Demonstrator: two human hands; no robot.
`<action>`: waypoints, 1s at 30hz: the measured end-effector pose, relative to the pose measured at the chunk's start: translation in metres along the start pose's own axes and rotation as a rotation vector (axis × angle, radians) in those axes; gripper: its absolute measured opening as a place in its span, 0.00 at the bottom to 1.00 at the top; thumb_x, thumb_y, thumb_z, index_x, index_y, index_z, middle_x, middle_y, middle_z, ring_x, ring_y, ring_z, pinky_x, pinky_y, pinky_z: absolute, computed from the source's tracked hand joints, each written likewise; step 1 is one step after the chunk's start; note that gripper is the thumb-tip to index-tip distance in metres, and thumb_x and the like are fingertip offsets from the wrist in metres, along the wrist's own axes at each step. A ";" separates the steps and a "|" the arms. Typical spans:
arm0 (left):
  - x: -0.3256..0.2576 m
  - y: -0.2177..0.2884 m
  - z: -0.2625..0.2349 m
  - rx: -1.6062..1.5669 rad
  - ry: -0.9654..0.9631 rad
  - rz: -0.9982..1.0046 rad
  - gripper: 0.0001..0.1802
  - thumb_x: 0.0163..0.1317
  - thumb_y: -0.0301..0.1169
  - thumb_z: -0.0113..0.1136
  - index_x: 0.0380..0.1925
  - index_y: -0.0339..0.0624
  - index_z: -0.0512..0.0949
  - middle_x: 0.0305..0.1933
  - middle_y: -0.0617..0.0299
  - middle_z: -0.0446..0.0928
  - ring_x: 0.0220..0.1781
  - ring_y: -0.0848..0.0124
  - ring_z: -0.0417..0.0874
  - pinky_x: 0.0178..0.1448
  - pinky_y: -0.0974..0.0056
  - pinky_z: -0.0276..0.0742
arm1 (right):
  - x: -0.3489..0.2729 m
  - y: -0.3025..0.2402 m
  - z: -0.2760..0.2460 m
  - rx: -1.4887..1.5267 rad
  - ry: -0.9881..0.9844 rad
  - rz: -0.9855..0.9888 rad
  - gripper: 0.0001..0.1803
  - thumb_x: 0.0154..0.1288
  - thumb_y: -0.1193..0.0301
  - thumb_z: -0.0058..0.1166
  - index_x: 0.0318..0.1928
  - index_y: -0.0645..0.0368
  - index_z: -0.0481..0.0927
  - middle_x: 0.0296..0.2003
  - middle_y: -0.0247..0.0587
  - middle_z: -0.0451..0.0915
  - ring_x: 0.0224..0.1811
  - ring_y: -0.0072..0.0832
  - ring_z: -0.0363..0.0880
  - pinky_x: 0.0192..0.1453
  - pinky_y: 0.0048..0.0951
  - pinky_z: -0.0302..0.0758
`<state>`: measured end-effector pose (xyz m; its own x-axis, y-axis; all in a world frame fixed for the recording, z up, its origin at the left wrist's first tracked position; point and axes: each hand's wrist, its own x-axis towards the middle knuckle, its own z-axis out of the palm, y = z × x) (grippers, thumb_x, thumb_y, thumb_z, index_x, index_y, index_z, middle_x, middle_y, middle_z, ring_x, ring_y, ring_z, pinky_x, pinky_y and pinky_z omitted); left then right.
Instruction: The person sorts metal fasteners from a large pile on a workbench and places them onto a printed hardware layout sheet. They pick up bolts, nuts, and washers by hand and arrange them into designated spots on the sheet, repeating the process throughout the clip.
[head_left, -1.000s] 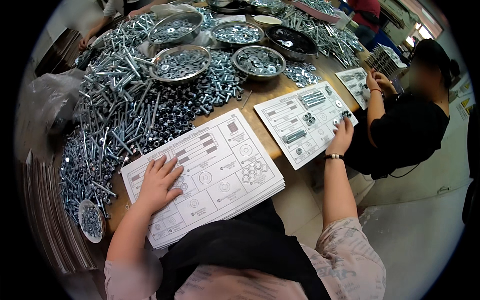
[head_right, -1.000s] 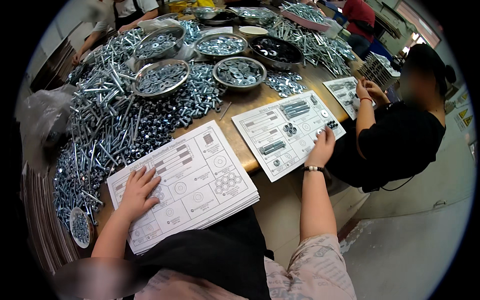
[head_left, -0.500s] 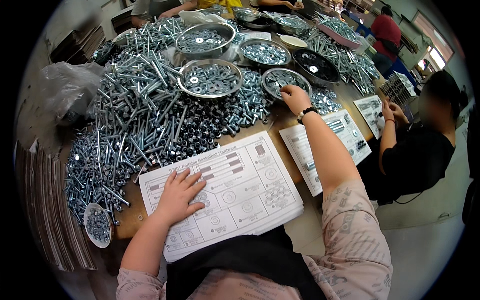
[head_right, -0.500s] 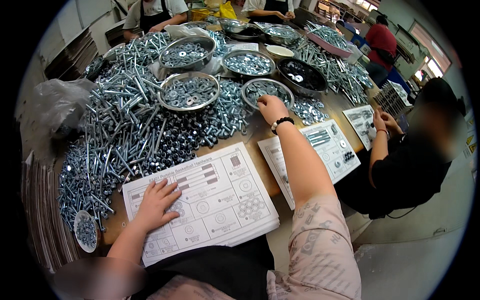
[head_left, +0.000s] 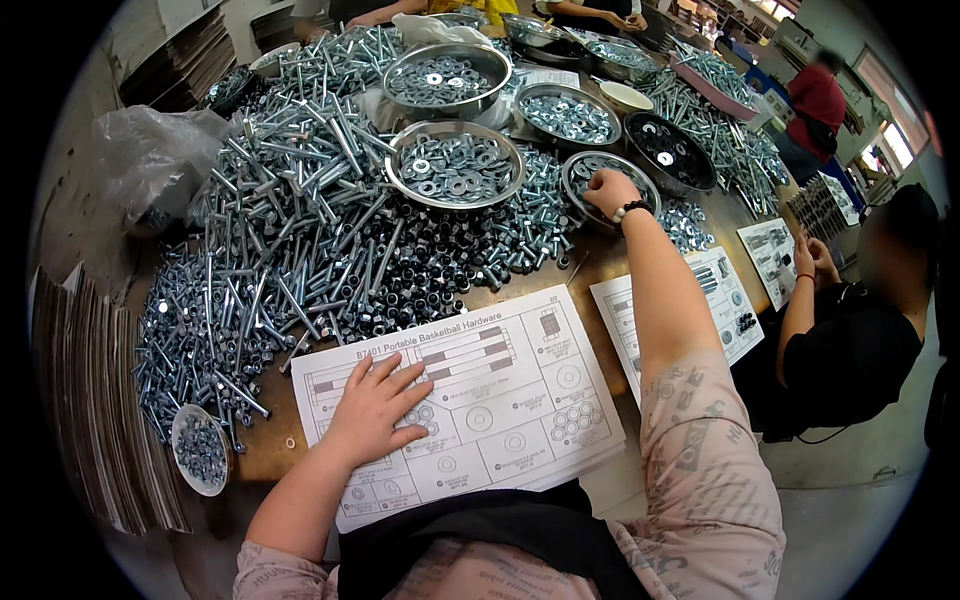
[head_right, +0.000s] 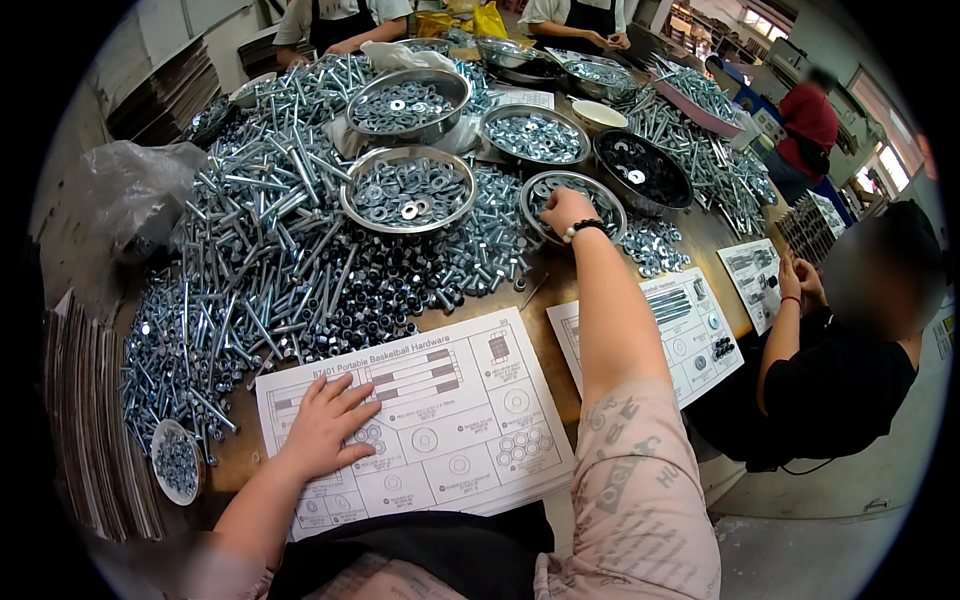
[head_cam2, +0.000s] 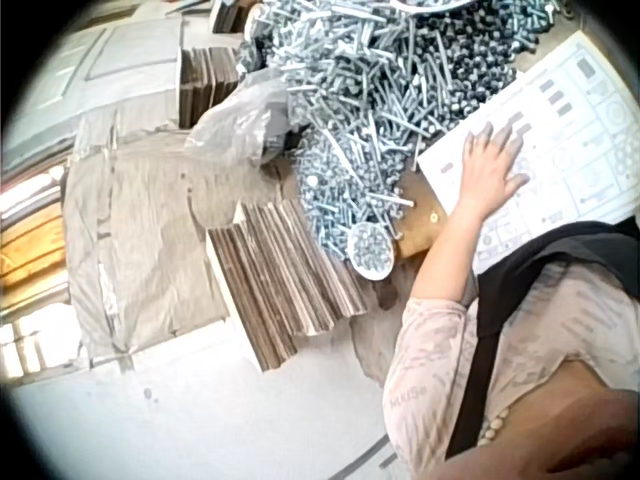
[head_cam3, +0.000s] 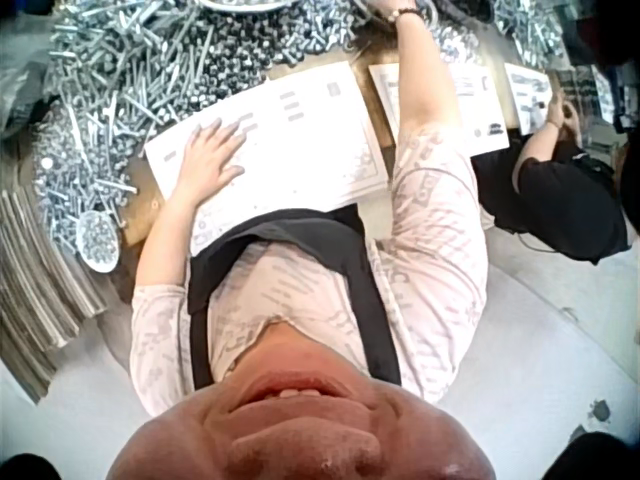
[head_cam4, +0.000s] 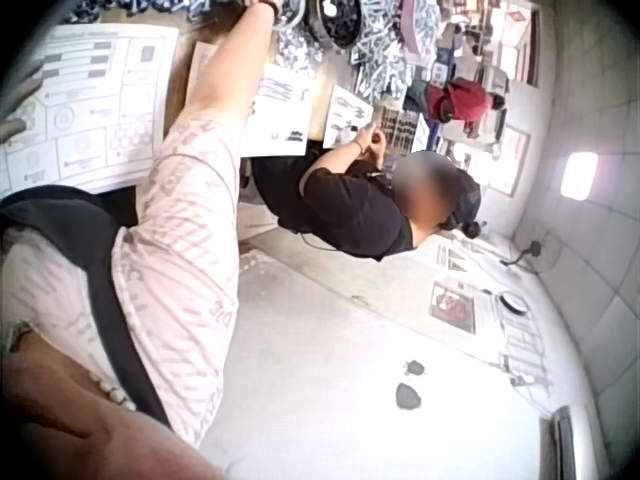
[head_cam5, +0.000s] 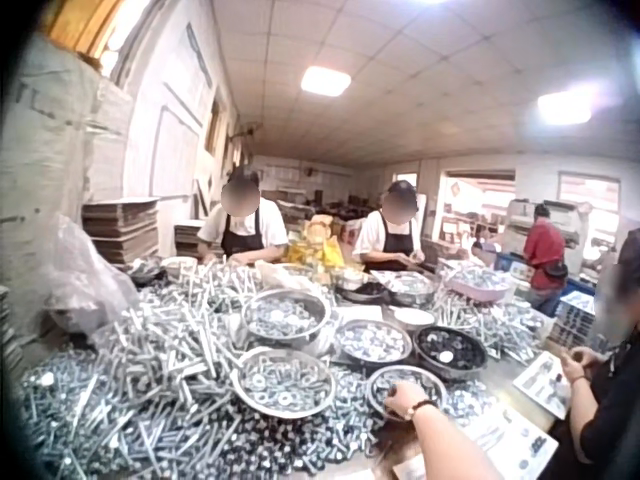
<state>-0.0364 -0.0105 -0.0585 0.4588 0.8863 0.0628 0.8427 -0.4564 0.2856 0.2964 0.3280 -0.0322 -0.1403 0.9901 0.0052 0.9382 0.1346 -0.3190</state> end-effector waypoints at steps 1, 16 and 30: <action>0.000 0.000 0.000 0.000 0.000 0.000 0.31 0.48 0.51 0.60 0.52 0.53 0.71 0.61 0.63 0.65 0.65 0.58 0.59 0.68 0.47 0.47 | -0.007 0.003 -0.002 0.115 0.060 0.003 0.17 0.46 0.64 0.60 0.37 0.59 0.79 0.37 0.45 0.80 0.40 0.35 0.79 0.46 0.32 0.74; -0.003 0.001 0.004 -0.026 0.014 -0.019 0.32 0.44 0.44 0.63 0.53 0.50 0.71 0.62 0.59 0.64 0.66 0.56 0.58 0.69 0.48 0.45 | -0.224 -0.039 -0.001 0.544 -0.388 -0.196 0.11 0.55 0.77 0.53 0.41 0.61 0.75 0.33 0.35 0.76 0.32 0.20 0.73 0.38 0.22 0.72; 0.001 0.003 0.003 -0.009 0.002 -0.010 0.32 0.46 0.45 0.62 0.54 0.51 0.70 0.62 0.59 0.64 0.67 0.57 0.57 0.69 0.48 0.46 | -0.263 -0.041 0.024 0.150 -0.159 -0.367 0.14 0.49 0.69 0.58 0.38 0.57 0.76 0.37 0.44 0.72 0.41 0.41 0.73 0.45 0.35 0.72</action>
<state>-0.0321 -0.0114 -0.0606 0.4498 0.8910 0.0615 0.8447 -0.4467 0.2949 0.2873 0.0613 -0.0430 -0.5145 0.8575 0.0019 0.7621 0.4583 -0.4573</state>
